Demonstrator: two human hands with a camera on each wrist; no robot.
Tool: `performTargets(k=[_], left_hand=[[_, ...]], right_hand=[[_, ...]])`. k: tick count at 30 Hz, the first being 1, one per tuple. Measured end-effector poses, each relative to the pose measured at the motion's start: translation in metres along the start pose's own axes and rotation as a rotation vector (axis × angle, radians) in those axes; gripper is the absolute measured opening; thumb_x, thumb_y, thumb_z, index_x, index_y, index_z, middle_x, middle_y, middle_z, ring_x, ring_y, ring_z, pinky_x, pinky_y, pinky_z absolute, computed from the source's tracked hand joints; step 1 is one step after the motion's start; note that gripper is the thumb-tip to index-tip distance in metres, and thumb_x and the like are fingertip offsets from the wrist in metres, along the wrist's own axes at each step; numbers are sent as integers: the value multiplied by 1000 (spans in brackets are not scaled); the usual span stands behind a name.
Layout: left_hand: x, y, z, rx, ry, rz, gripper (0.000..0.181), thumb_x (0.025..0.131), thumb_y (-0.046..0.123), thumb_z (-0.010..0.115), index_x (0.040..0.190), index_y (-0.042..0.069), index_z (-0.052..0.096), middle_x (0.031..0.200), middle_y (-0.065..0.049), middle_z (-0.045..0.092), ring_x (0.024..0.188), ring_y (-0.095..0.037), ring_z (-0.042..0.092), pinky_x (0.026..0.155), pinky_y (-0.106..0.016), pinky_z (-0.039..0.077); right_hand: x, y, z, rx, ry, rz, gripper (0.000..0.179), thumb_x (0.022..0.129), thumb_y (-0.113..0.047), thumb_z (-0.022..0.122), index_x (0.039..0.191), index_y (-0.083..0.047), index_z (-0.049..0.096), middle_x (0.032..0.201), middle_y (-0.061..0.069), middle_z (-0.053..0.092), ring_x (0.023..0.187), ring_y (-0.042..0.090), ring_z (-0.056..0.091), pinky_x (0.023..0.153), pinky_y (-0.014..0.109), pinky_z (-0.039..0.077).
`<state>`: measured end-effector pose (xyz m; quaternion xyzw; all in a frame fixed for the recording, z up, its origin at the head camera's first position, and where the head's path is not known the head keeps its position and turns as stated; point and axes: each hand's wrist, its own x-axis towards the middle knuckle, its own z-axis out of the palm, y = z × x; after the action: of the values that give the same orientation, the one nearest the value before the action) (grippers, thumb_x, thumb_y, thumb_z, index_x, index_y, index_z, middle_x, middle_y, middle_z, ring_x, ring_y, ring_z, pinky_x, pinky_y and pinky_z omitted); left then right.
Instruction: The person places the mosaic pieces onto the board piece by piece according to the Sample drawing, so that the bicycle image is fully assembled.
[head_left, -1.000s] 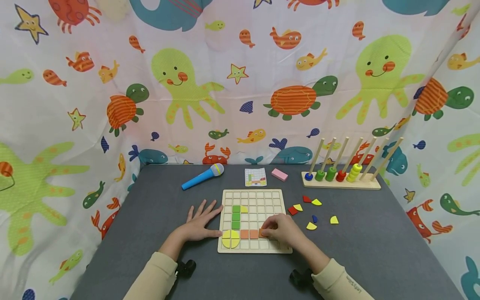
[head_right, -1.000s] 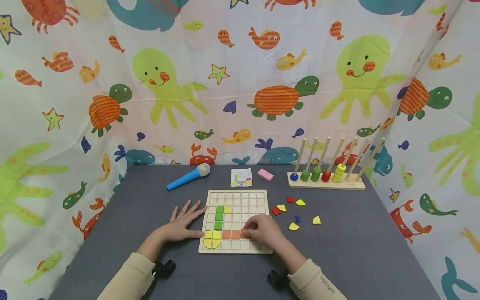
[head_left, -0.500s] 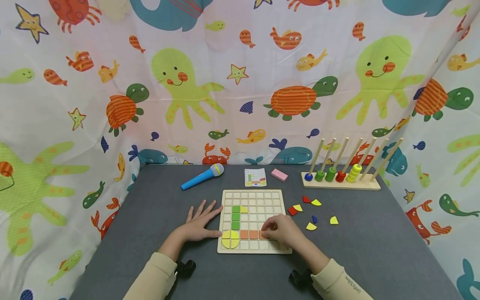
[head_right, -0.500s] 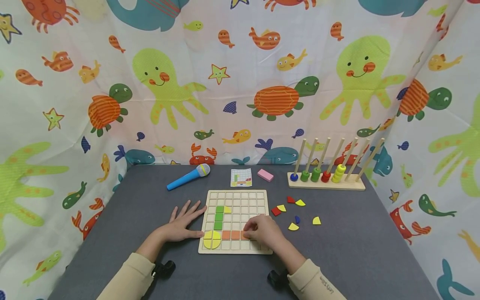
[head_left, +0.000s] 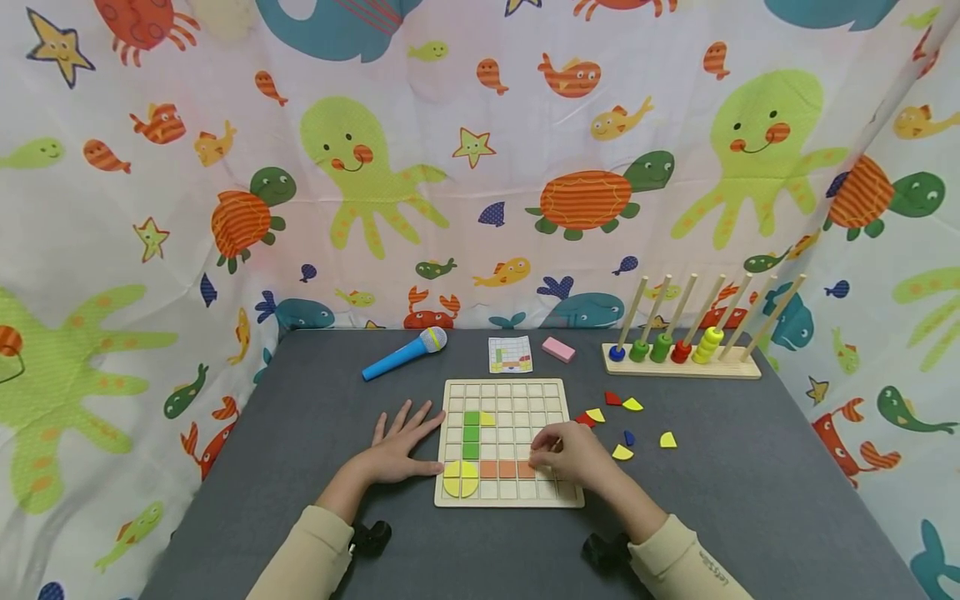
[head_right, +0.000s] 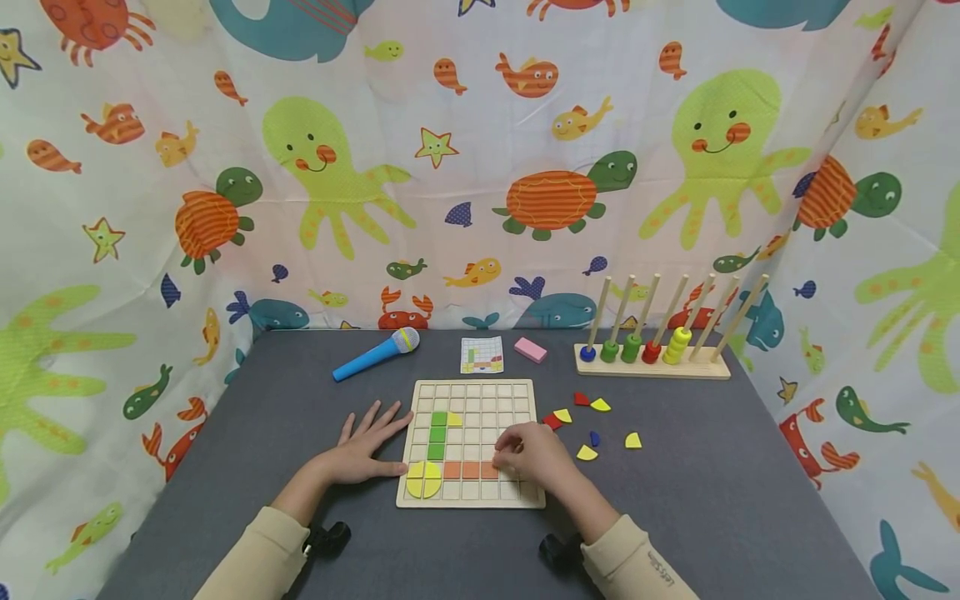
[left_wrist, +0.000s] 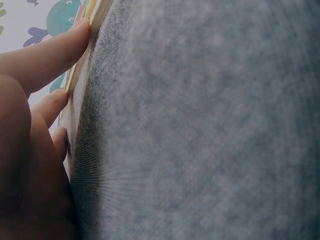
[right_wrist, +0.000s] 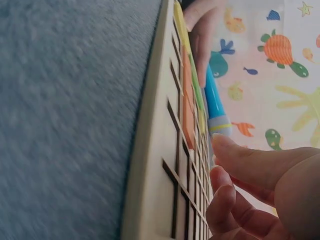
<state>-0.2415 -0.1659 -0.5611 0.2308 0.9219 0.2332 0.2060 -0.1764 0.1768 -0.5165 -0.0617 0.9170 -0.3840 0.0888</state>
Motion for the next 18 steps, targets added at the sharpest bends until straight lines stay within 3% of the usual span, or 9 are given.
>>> performTargets(k=[13, 18], left_hand=[[-5, 6, -5, -2, -2, -1, 93, 85, 72, 63, 161, 41, 18, 171, 6, 4, 156, -31, -15, 116, -67, -17], [-5, 6, -6, -5, -2, 1, 94, 85, 72, 63, 161, 40, 19, 171, 5, 5, 156, -31, -16, 116, -67, -16]], right_hand=[[2, 10, -24, -7, 51, 50, 8, 86, -17, 82, 92, -16, 76, 78, -4, 66, 73, 15, 58, 63, 29, 49], [3, 18, -34, -21, 83, 32, 13, 85, -17, 82, 96, -12, 77, 79, -4, 67, 74, 15, 58, 64, 29, 49]])
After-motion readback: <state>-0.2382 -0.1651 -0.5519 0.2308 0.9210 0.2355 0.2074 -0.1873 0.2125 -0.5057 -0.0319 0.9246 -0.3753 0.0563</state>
